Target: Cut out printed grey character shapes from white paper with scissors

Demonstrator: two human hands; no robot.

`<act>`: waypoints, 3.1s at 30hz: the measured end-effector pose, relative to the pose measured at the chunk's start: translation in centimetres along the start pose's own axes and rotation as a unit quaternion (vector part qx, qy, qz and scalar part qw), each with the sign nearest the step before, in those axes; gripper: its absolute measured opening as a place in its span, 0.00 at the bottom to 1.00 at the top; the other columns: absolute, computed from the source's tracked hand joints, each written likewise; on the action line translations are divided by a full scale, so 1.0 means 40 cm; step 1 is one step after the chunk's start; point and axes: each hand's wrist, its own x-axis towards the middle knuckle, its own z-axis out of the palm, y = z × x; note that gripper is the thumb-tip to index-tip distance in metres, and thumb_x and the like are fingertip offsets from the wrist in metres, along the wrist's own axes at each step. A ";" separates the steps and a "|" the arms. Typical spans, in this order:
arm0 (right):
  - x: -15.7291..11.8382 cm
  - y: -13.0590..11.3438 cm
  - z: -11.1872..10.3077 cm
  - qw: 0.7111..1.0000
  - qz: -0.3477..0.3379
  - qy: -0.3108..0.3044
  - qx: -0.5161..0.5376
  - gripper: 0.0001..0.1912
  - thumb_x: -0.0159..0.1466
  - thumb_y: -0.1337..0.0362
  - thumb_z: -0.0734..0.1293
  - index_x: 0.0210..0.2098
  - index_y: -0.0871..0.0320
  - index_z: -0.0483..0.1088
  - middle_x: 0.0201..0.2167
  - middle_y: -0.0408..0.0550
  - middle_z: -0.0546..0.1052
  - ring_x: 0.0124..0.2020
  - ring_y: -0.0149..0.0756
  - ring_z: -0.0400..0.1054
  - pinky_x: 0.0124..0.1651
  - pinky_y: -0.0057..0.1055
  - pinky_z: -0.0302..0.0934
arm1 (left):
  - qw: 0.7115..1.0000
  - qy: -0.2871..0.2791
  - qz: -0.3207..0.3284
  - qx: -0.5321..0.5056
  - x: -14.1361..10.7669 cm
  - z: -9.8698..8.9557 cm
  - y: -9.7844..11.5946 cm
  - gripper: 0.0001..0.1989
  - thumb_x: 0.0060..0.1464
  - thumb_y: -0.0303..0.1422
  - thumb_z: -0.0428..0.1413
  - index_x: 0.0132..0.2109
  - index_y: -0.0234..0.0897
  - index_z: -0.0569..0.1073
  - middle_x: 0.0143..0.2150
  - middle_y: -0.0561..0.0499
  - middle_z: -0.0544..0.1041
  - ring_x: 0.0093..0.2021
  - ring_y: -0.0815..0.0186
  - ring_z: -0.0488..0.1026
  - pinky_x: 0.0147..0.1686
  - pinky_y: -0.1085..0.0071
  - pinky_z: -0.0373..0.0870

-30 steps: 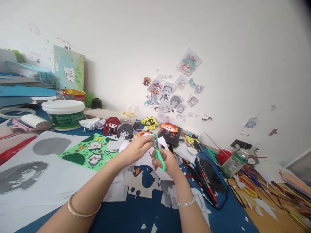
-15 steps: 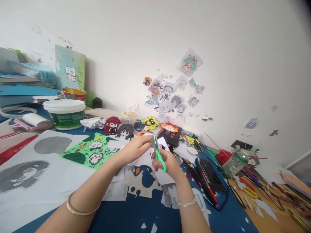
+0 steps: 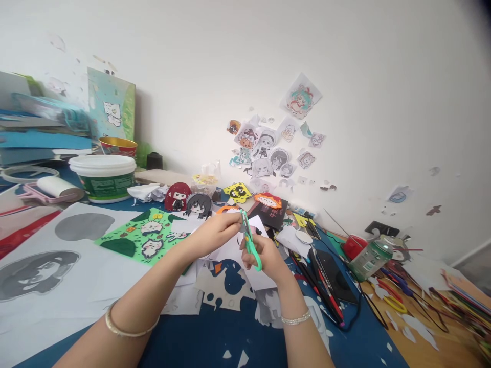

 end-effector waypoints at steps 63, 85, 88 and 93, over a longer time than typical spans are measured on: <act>0.004 0.013 -0.001 0.999 -0.031 0.023 0.024 0.16 0.47 0.58 0.72 0.31 0.59 0.67 0.17 0.40 0.69 0.20 0.31 0.64 0.25 0.29 0.58 | 0.987 0.030 -0.063 -0.141 0.005 0.018 0.012 0.12 0.53 0.36 0.46 0.24 0.37 0.61 0.21 0.58 0.56 0.23 0.71 0.54 0.23 0.74 0.53; 0.008 0.032 0.001 0.997 -0.056 0.035 0.049 0.17 0.47 0.56 0.71 0.32 0.58 0.66 0.18 0.40 0.69 0.21 0.31 0.64 0.27 0.30 0.59 | 0.978 0.029 -0.076 -0.190 0.005 0.020 0.030 0.15 0.51 0.41 0.48 0.23 0.37 0.61 0.17 0.59 0.58 0.19 0.73 0.54 0.21 0.74 0.52; 0.008 0.032 0.001 0.996 -0.064 0.041 0.056 0.18 0.47 0.55 0.72 0.32 0.59 0.67 0.18 0.41 0.69 0.20 0.31 0.63 0.27 0.30 0.60 | 0.977 0.031 -0.073 -0.197 0.005 0.022 0.032 0.14 0.51 0.40 0.48 0.22 0.37 0.61 0.17 0.59 0.59 0.19 0.73 0.54 0.21 0.74 0.52; 0.008 0.028 0.001 0.996 -0.060 0.054 0.043 0.20 0.46 0.52 0.72 0.32 0.59 0.67 0.18 0.41 0.69 0.21 0.32 0.63 0.27 0.32 0.60 | 0.978 0.027 -0.067 -0.195 0.004 0.026 0.031 0.15 0.51 0.39 0.48 0.22 0.38 0.61 0.18 0.58 0.60 0.20 0.73 0.56 0.21 0.74 0.55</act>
